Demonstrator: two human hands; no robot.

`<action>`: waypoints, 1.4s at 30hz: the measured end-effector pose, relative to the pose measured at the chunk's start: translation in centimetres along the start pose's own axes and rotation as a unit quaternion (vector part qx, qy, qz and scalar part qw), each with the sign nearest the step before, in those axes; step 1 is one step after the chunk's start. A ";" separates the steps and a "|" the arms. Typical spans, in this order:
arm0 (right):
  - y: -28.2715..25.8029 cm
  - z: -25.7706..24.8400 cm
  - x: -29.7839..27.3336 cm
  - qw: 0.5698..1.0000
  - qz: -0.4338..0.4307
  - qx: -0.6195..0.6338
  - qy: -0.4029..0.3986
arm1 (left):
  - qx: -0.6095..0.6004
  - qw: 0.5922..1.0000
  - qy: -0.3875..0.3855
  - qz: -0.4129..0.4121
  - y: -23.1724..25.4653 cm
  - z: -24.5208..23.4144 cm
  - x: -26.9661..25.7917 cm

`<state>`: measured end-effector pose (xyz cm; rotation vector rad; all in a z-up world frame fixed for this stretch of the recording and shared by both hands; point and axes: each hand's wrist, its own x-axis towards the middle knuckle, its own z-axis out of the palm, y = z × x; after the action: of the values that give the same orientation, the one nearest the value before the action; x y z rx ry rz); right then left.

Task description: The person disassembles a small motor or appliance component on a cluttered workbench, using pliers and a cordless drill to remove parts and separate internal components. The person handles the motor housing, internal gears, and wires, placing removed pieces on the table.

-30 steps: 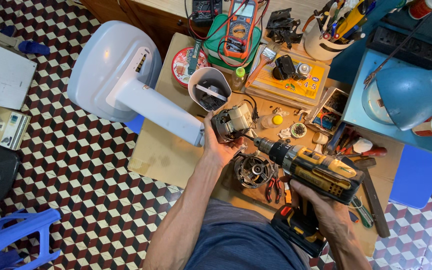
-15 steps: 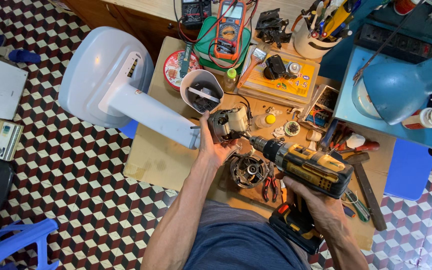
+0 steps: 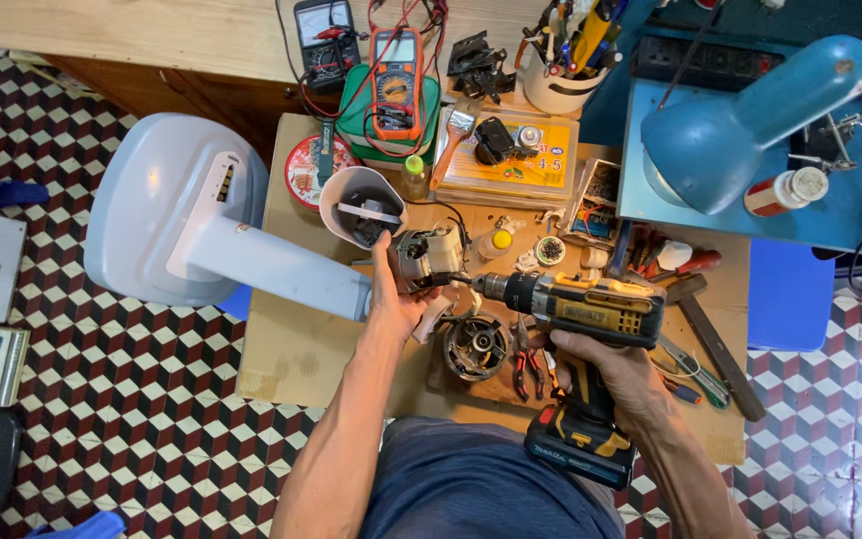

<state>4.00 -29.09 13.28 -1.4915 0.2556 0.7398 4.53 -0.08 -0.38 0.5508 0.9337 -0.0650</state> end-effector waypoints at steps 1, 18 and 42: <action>-0.1 -0.1 0.2 1.000 -0.001 0.025 -0.006 | 0.008 1.000 -0.005 0.002 0.0 0.1 0.0; 0.1 -1.7 2.5 0.996 0.019 0.089 -0.025 | 0.067 0.997 0.030 0.018 -0.1 0.5 -0.2; 1.2 -2.3 2.8 0.991 0.058 0.105 -0.061 | 0.026 1.000 -0.006 -0.002 0.3 0.7 -0.8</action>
<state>6.12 -30.62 10.45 -1.2348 0.3197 0.8667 4.63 -0.31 0.72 0.5954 0.9235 -0.0968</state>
